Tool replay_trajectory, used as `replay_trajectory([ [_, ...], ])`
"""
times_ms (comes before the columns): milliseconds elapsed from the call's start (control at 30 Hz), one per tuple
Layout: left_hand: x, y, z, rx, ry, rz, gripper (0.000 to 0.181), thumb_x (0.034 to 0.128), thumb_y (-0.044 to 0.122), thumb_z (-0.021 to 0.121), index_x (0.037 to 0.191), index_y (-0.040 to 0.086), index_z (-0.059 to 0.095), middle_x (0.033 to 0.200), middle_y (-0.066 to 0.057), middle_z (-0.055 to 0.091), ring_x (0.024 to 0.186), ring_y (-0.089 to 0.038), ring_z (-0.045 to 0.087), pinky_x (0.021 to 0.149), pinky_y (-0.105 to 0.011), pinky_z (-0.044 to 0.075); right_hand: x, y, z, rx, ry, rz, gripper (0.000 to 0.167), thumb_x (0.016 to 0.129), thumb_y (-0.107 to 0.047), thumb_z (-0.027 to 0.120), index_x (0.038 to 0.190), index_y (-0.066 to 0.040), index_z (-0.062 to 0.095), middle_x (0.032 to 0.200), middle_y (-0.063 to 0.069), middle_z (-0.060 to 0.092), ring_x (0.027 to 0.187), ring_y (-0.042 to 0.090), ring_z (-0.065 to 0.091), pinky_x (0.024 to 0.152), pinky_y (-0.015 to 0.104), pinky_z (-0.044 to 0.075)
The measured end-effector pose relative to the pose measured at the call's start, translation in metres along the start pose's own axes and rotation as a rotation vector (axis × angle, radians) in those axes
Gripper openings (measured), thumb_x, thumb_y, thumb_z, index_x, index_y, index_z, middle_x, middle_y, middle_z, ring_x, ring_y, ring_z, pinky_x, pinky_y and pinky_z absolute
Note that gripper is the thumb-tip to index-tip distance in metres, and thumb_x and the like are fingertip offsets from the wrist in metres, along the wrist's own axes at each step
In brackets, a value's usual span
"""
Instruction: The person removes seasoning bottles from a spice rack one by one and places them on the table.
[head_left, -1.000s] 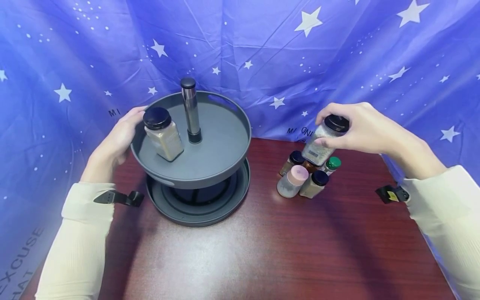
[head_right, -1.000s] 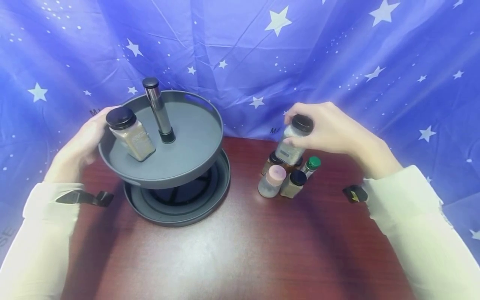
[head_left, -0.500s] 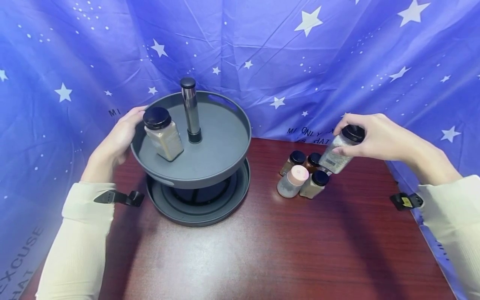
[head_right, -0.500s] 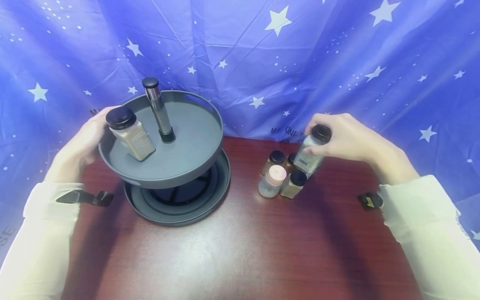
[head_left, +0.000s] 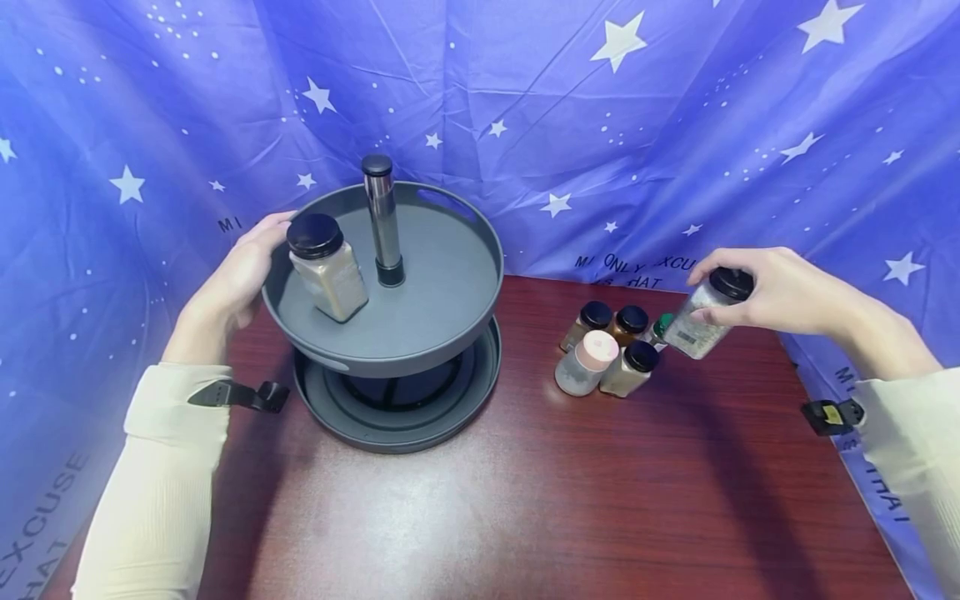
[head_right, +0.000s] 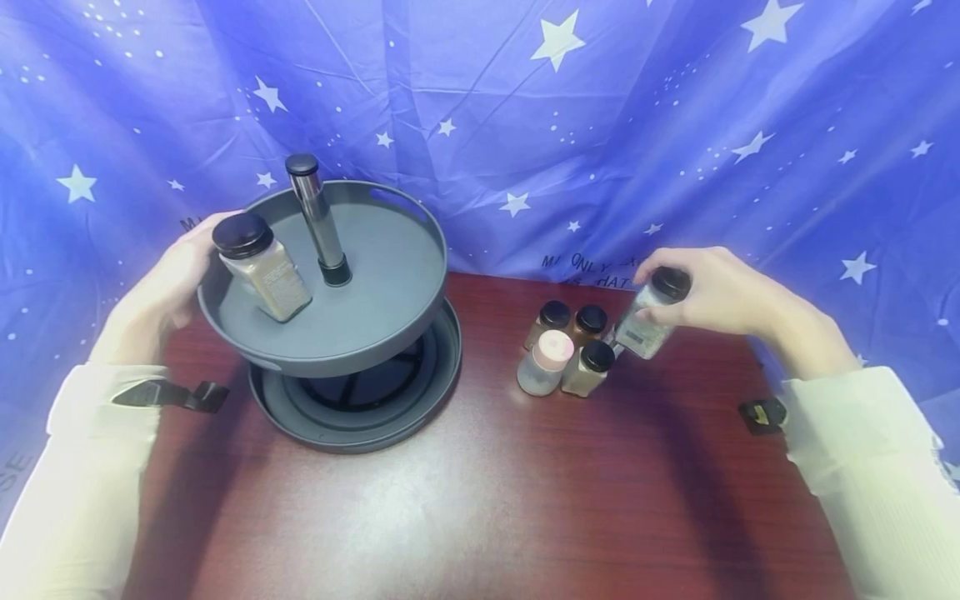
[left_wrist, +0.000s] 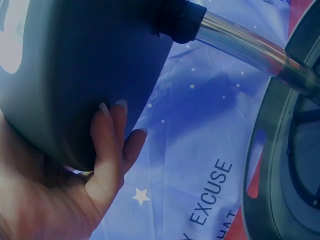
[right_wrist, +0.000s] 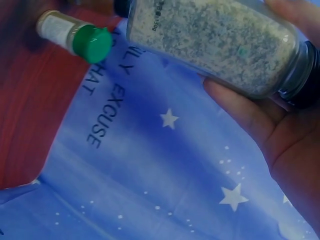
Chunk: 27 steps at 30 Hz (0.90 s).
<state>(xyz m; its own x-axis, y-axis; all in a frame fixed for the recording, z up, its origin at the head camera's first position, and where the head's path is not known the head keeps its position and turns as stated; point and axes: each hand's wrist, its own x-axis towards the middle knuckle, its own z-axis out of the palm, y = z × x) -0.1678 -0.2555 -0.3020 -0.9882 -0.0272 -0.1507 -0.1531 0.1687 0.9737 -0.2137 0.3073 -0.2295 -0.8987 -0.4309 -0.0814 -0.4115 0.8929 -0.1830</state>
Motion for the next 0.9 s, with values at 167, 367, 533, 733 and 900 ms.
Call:
replay_trajectory([
  [167,0.001,0.001,-0.001,0.028,0.000,-0.002,0.044,0.1066,0.046,0.027,0.146,0.032,0.039,0.156,0.006,0.028,0.145,-0.016,0.023,0.123,-0.046,0.018,-0.001,0.007,0.008,0.015,-0.029,0.004,0.038,0.075,-0.032,0.087,0.106,-0.028,0.066,0.088,0.000,0.065,0.071,0.010,0.050,0.062,0.026,0.038],
  [367,0.002,0.001,-0.001,0.061,-0.002,0.000,0.048,0.1065,0.046,0.027,0.150,0.029,0.035,0.160,0.005,0.025,0.147,-0.016,0.020,0.123,-0.049,0.016,-0.003,0.011,0.020,0.037,-0.042,-0.023,0.038,0.074,-0.031,0.087,0.105,-0.026,0.066,0.089,-0.001,0.065,0.073,0.008,0.052,0.064,0.026,0.040],
  [533,0.003,0.001,0.000,0.069,-0.005,0.010,0.049,0.1069,0.044,0.026,0.152,0.025,0.033,0.161,0.004,0.025,0.147,-0.016,0.020,0.124,-0.047,0.016,-0.006,0.018,0.029,0.050,-0.049,-0.019,0.039,0.073,-0.030,0.088,0.105,-0.022,0.067,0.088,-0.001,0.063,0.071,0.008,0.051,0.063,0.025,0.039],
  [733,0.002,0.002,0.000,0.085,0.002,0.005,0.051,0.1065,0.046,0.026,0.153,0.026,0.032,0.164,0.005,0.021,0.150,-0.018,0.015,0.124,-0.054,0.009,-0.003,0.026,0.043,0.061,-0.078,-0.045,0.039,0.072,-0.030,0.088,0.103,-0.019,0.066,0.085,-0.001,0.065,0.070,0.007,0.053,0.063,0.025,0.041],
  [900,0.001,0.002,-0.001,0.085,0.000,0.002,0.050,0.1069,0.045,0.025,0.153,0.026,0.033,0.162,0.004,0.023,0.148,-0.017,0.020,0.124,-0.049,0.016,-0.001,0.027,0.054,0.102,-0.110,-0.041,0.037,0.071,-0.024,0.088,0.099,-0.017,0.065,0.081,-0.001,0.065,0.068,0.007,0.056,0.064,0.024,0.045],
])
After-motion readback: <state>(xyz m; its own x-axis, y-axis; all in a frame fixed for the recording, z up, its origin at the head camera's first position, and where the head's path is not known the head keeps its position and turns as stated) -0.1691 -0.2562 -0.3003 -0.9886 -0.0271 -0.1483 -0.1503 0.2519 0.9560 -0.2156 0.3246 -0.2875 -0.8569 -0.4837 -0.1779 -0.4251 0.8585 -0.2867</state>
